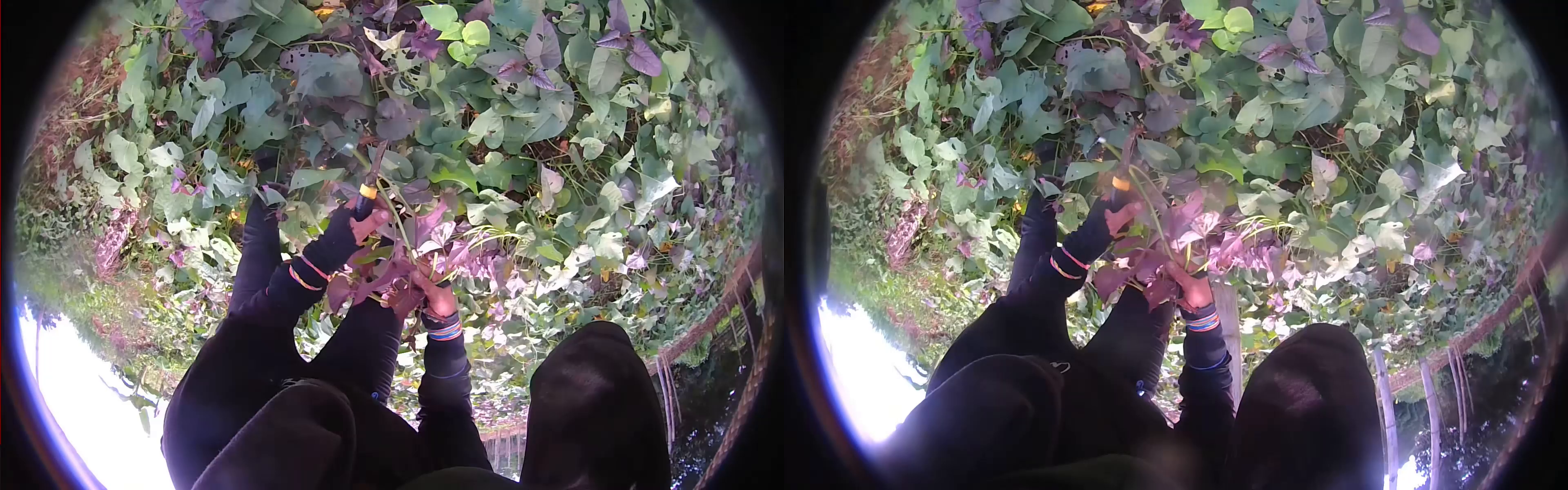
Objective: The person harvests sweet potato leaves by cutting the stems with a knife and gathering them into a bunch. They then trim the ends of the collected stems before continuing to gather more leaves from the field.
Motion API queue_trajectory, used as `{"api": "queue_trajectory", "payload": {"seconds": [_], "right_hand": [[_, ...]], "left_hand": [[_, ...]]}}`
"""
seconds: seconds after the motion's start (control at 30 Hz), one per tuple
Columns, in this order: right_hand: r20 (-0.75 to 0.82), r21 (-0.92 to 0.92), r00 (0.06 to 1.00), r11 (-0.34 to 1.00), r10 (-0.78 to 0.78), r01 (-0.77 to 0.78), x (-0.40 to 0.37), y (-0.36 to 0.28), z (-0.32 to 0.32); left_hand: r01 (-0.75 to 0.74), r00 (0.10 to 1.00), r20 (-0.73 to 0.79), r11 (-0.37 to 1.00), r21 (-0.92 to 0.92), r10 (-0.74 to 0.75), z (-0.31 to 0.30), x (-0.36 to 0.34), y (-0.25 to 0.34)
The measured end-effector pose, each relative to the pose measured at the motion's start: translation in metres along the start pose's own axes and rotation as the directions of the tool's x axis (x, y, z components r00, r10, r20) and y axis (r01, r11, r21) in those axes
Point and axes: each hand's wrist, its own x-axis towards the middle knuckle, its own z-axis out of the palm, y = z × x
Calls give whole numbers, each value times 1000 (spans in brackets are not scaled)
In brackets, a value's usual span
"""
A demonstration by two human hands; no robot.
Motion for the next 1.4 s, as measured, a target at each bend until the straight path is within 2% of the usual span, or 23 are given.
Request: {"api": "queue_trajectory", "payload": {"seconds": [0.03, 0.07, 0.13, 0.17, 0.23, 0.3, 0.37, 0.4, 0.5, 0.63, 0.77, 0.8, 0.83, 0.87, 0.97, 1.07, 1.1, 1.13, 1.17, 1.2, 1.3, 1.37, 1.4], "right_hand": [[131, -16, 989, 998, 65, -63, 13, 10, -11], [594, 322, 805, 918, -6, -230, 34, 26, -34], [73, 40, 994, 996, 77, -80, 35, 12, -7], [-163, -58, 986, 997, 43, -53, 35, -1, 6], [-345, -195, 937, 981, -52, -17, 33, -33, 15], [-508, -191, 801, 948, -317, 254, 40, -39, 10], [-285, -319, 758, 804, -587, 502, 51, -46, 1], [-282, -81, 835, 879, -473, 470, 47, -58, 19], [-165, -112, 771, 788, -615, 605, 69, -63, 32], [-178, -89, 862, 881, -474, 466, 67, -70, 34], [-105, -257, 876, 864, -471, 433, 56, -69, 33], [-46, -279, 872, 845, -487, 457, 51, -71, 33], [15, -299, 866, 824, -500, 481, 47, -73, 32], [83, -372, 883, 808, -461, 457, 48, -67, 15], [270, -776, 894, 469, -357, 422, 34, -58, -8], [358, -919, 804, -27, -475, 394, 20, -13, -32], [262, -952, 902, 64, -343, 301, 7, -2, -32], [99, -995, 990, -22, -102, 97, -4, 9, -30], [208, -941, 978, 265, -33, 209, -9, 31, -42], [235, -865, 926, 498, 295, 61, -12, 58, -53], [639, -372, 727, 928, 253, 4, -11, 74, -43], [587, -234, 747, 949, 312, -212, -4, 53, -37], [510, -27, 824, 962, 248, -273, -2, 60, -41]], "left_hand": [[60, 998, 3, 997, -46, -60, 12, 1, 12], [-175, 981, -107, 977, -126, 162, 23, 13, 0], [-308, 932, -197, 951, 16, 305, 26, 26, 16], [-413, 856, -261, 894, 174, 447, 23, 32, 27], [-445, 754, -365, 834, 327, 546, 11, 49, 46], [-463, 724, -388, 819, 340, 571, 1, 63, 60], [-522, 325, 48, 137, 842, 945, -6, 70, 64], [-457, 606, 60, 285, 842, 793, 10, 45, 78], [-602, 614, 332, 153, 783, 716, 28, 33, 58], [-739, 645, 383, 411, 534, 661, 24, 39, 46], [-764, 635, 381, 471, 441, 672, 26, 58, 61], [-638, 763, 494, 612, 468, 418, 22, 62, 55], [-612, 784, 560, 491, 620, 268, 22, 60, 56], [-623, 775, 561, 496, 605, 291, 22, 59, 54], [-758, 652, 624, 387, 525, 431, 15, 74, 28], [-526, 760, 211, 392, 755, 615, 6, 93, 28], [-395, 819, 89, 446, 803, 567, -5, 108, 31], [-258, 857, -38, 492, 832, 513, -15, 128, 35], [-337, 717, 50, 284, 898, 695, -22, 151, 38], [-364, 547, 162, 59, 930, 821, -28, 173, 41], [-195, 434, 169, -91, 977, 885, -6, 230, 83], [-130, 443, 117, -66, 989, 889, -3, 274, 100], [-132, 610, 97, -19, 991, 786, -8, 303, 107]]}}
